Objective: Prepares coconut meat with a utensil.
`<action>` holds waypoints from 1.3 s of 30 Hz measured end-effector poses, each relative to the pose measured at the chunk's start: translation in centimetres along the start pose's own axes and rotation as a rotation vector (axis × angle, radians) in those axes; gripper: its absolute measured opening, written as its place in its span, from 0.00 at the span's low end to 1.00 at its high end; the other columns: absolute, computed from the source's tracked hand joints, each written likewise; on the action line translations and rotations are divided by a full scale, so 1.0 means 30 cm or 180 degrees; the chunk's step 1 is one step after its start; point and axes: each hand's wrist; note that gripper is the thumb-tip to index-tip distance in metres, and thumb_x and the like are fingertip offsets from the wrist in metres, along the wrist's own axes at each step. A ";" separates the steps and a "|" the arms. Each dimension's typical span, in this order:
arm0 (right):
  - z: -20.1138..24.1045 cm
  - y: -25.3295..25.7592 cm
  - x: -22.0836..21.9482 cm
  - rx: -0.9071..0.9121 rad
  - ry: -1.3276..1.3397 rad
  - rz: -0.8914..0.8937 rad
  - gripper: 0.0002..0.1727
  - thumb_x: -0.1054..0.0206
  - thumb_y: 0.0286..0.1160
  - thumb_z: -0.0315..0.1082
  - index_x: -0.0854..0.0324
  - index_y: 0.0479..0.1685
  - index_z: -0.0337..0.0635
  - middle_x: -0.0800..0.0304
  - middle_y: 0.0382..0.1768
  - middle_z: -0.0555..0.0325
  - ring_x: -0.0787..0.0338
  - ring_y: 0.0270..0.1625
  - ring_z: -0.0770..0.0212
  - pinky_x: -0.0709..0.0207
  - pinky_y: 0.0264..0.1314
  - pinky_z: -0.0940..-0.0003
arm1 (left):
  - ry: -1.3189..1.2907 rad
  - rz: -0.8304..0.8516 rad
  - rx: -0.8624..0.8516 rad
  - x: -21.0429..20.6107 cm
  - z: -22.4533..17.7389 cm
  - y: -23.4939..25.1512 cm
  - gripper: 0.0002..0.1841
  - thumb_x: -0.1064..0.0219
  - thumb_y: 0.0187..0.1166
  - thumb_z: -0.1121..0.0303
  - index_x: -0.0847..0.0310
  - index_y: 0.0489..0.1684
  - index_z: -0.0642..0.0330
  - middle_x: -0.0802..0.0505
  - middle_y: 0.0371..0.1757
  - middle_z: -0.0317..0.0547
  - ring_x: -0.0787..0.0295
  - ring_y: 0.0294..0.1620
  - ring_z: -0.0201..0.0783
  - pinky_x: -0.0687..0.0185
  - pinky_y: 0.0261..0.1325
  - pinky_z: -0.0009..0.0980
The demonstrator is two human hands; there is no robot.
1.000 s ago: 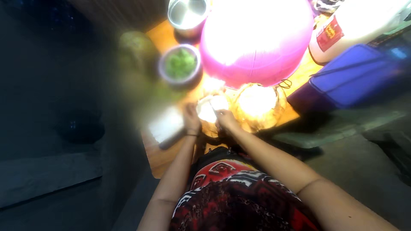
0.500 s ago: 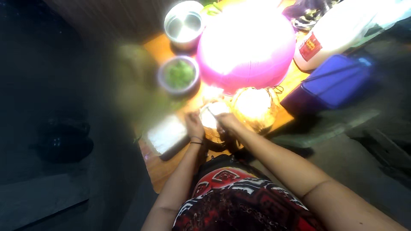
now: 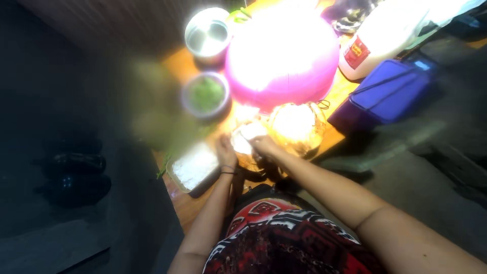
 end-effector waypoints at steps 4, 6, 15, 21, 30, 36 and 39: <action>-0.019 -0.023 0.007 0.0159 -0.0541 0.0638 0.17 0.46 0.93 0.36 0.22 0.71 0.39 0.19 0.23 0.55 0.21 0.16 0.67 0.22 0.20 0.70 | 0.0234 -0.0026 0.0030 0.001 -0.008 0.007 0.19 0.51 0.95 0.64 0.27 0.74 0.65 0.12 0.61 0.60 0.14 0.61 0.46 0.22 0.68 0.45; 0.007 -0.056 0.069 0.0025 -0.0633 0.0937 0.17 0.46 0.94 0.36 0.20 0.71 0.42 0.19 0.25 0.58 0.24 0.18 0.68 0.26 0.22 0.72 | 0.0341 0.0019 0.0135 0.006 -0.021 0.011 0.19 0.51 0.95 0.62 0.28 0.75 0.64 0.12 0.62 0.59 0.14 0.61 0.47 0.22 0.67 0.47; -0.005 -0.028 0.018 0.0036 -0.0091 0.0769 0.19 0.47 0.95 0.38 0.25 0.76 0.40 0.19 0.28 0.54 0.21 0.19 0.66 0.21 0.24 0.69 | -0.0007 0.0207 0.0040 0.004 -0.018 0.070 0.16 0.41 0.90 0.60 0.19 0.64 0.62 0.09 0.47 0.48 0.12 0.43 0.35 0.15 0.52 0.38; -0.029 0.021 0.136 -0.0040 0.0022 0.0921 0.18 0.46 0.93 0.35 0.22 0.73 0.40 0.18 0.24 0.57 0.24 0.16 0.68 0.26 0.20 0.72 | 0.0374 0.0226 0.0046 0.021 -0.066 0.066 0.15 0.39 0.89 0.63 0.16 0.62 0.64 0.09 0.52 0.50 0.14 0.46 0.34 0.18 0.57 0.36; -0.018 -0.029 0.072 0.0101 -0.0225 0.1296 0.19 0.47 0.95 0.37 0.24 0.77 0.42 0.18 0.30 0.54 0.23 0.20 0.67 0.24 0.25 0.70 | 0.0502 0.0233 0.0161 0.019 -0.076 0.080 0.14 0.40 0.90 0.64 0.16 0.60 0.64 0.09 0.45 0.49 0.15 0.39 0.33 0.18 0.51 0.37; -0.007 0.023 0.038 -0.0071 0.0411 0.0817 0.19 0.47 0.94 0.37 0.25 0.74 0.40 0.18 0.28 0.54 0.21 0.20 0.65 0.22 0.26 0.68 | 0.0835 0.0284 0.0323 0.021 -0.084 0.103 0.16 0.41 0.90 0.60 0.15 0.61 0.60 0.09 0.47 0.51 0.14 0.43 0.41 0.19 0.54 0.46; -0.024 -0.008 0.006 0.0163 0.0133 0.1116 0.18 0.47 0.94 0.36 0.25 0.74 0.38 0.18 0.28 0.53 0.20 0.19 0.65 0.20 0.24 0.69 | 0.1057 0.0392 0.0332 0.028 -0.099 0.111 0.16 0.41 0.91 0.60 0.16 0.60 0.62 0.09 0.46 0.54 0.13 0.44 0.44 0.19 0.54 0.50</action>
Point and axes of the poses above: each hand's wrist, its own y-axis towards the middle knuckle, its own x-axis out of the back of the hand, z = x × y
